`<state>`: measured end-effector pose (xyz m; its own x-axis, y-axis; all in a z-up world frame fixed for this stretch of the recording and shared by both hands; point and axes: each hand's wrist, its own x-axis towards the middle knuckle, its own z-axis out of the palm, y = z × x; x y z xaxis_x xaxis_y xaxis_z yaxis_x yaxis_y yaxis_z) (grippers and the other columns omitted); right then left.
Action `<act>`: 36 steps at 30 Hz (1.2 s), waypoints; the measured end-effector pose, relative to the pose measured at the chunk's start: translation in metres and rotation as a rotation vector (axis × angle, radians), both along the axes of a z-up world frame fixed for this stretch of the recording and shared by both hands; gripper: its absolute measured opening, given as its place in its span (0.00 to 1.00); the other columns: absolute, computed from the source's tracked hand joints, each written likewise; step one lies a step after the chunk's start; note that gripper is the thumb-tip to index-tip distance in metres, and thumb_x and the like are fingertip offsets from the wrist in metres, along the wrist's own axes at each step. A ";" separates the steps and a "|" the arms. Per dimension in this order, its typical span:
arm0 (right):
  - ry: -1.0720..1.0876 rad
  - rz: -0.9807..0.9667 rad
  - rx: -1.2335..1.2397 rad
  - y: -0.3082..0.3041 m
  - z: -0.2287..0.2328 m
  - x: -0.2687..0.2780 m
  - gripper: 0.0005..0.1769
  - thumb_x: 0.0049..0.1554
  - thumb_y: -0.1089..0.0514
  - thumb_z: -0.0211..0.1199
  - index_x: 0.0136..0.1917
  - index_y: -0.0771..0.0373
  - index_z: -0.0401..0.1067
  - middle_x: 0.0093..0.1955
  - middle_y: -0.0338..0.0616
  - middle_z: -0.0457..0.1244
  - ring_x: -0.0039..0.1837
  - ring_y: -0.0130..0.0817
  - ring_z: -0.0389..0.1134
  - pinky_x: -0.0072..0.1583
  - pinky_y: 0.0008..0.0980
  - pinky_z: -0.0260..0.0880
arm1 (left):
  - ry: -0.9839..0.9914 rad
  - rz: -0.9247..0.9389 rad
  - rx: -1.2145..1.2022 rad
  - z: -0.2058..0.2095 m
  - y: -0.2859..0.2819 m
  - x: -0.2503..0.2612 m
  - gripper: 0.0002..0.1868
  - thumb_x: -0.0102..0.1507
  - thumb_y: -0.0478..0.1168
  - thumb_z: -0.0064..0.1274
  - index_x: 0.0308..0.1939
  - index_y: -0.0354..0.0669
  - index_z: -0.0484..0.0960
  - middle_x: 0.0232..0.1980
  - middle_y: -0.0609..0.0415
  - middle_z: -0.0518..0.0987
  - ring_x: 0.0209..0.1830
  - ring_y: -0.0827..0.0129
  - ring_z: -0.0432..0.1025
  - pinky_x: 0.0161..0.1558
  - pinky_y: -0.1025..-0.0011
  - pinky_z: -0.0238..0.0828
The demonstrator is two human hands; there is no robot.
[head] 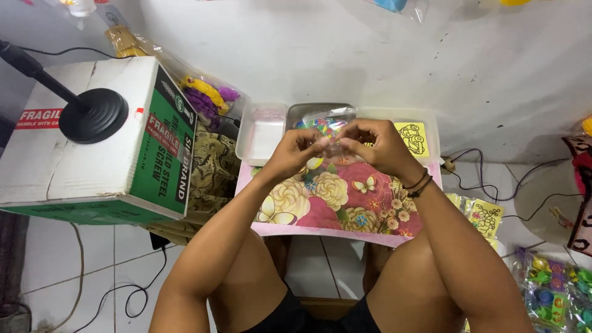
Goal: The person places small colorful pieces into plastic sleeves containing illustrated yellow cards.
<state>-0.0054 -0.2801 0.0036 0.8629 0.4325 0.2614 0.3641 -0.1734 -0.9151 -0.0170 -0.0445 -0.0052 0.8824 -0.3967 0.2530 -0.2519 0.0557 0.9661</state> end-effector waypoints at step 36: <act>-0.034 -0.040 -0.070 -0.008 0.010 0.003 0.07 0.58 0.69 0.61 0.50 0.66 0.78 0.33 0.50 0.70 0.30 0.28 0.67 0.38 0.26 0.69 | -0.022 -0.343 0.692 -0.006 0.032 0.014 0.10 0.57 0.43 0.68 0.37 0.44 0.85 0.29 0.52 0.84 0.31 0.61 0.79 0.37 0.66 0.74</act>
